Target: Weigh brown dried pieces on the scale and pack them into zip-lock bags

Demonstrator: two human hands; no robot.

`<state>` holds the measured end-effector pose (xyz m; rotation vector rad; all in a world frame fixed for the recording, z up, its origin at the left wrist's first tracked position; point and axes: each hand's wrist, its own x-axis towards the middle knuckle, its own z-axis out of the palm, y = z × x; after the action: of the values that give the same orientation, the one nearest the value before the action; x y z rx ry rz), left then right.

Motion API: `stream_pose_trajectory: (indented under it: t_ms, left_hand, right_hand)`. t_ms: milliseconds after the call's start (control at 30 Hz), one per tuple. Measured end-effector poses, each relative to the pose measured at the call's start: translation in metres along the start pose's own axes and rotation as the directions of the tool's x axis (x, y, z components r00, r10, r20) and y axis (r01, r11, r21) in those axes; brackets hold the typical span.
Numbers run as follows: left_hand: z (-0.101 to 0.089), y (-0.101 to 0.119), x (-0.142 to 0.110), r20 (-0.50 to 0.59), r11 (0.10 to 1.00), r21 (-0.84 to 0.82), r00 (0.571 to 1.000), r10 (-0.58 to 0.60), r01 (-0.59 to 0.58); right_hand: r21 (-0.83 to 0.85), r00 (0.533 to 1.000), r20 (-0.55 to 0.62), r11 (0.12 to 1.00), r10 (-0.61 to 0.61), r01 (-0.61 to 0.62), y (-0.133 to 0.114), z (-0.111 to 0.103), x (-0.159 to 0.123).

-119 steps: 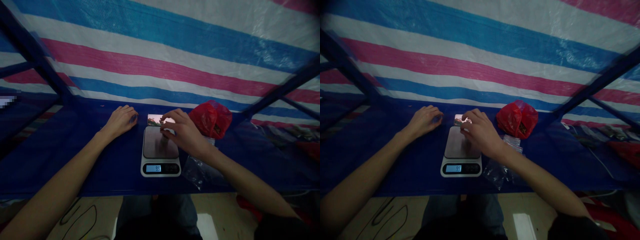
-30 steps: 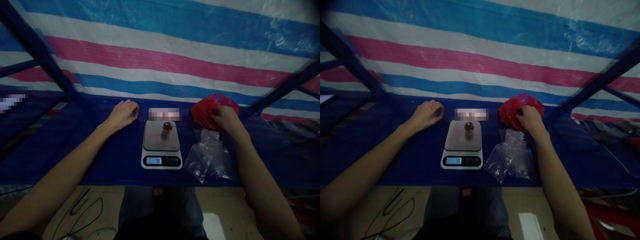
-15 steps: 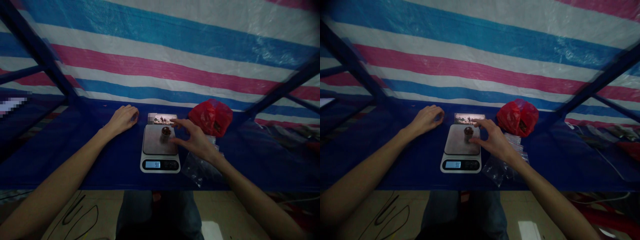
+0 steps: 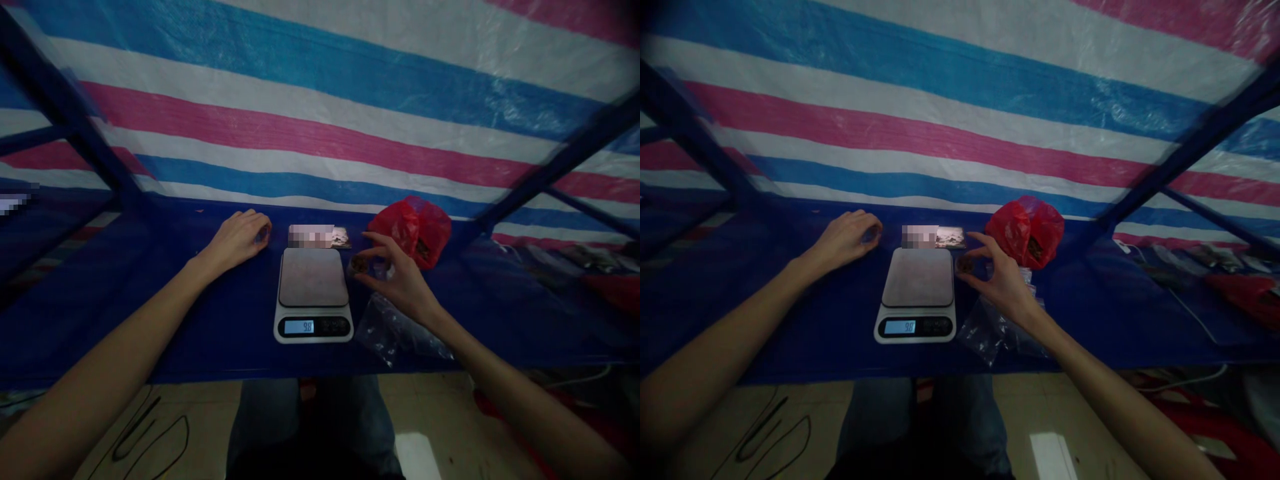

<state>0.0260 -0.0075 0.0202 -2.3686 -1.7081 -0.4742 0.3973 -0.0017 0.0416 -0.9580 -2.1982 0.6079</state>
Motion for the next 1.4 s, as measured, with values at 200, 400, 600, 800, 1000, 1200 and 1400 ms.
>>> stream_pose_trajectory:
  t_ms: [200, 400, 600, 800, 1000, 1200, 1400]
  left_hand:
    - [-0.001, 0.004, 0.000, -0.011, 1.000, 0.002, 1.000, 0.010, -0.010]
    - [-0.002, 0.003, 0.000, 0.004, 1.000, -0.010, 1.000, -0.005, 0.005]
    - [0.000, 0.002, 0.000, 0.001, 1.000, -0.025, 1.000, -0.009, 0.009]
    - [-0.001, 0.003, 0.000, 0.014, 0.999, -0.032, 1.000, -0.020, 0.021]
    - [-0.002, 0.003, 0.001, 0.039, 0.998, -0.036, 0.998, -0.041, 0.043]
    - [-0.002, 0.005, 0.001, 0.040, 0.999, -0.014, 0.998, -0.041, 0.041]
    - [-0.003, 0.007, 0.001, 0.040, 0.999, -0.019, 0.998, -0.039, 0.040]
  right_hand:
    - [-0.076, 0.997, 0.057, 0.996, 0.044, -0.040, 0.024, 0.002, -0.019]
    - [-0.142, 0.985, -0.076, 0.979, -0.155, 0.143, -0.011, -0.007, -0.054]
    - [-0.170, 0.890, 0.309, 0.901, -0.336, 0.399, -0.027, 0.007, -0.098]
    - [-0.230, 0.889, 0.327, 0.886, -0.319, 0.403, -0.025, 0.015, -0.102]
    - [-0.137, 0.913, 0.262, 0.924, -0.313, 0.357, -0.024, 0.019, -0.101]
    - [-0.056, 0.944, 0.220, 0.963, -0.247, 0.264, -0.027, 0.022, -0.099]
    - [0.032, 0.967, 0.100, 0.972, -0.236, 0.234, -0.025, 0.007, -0.078]
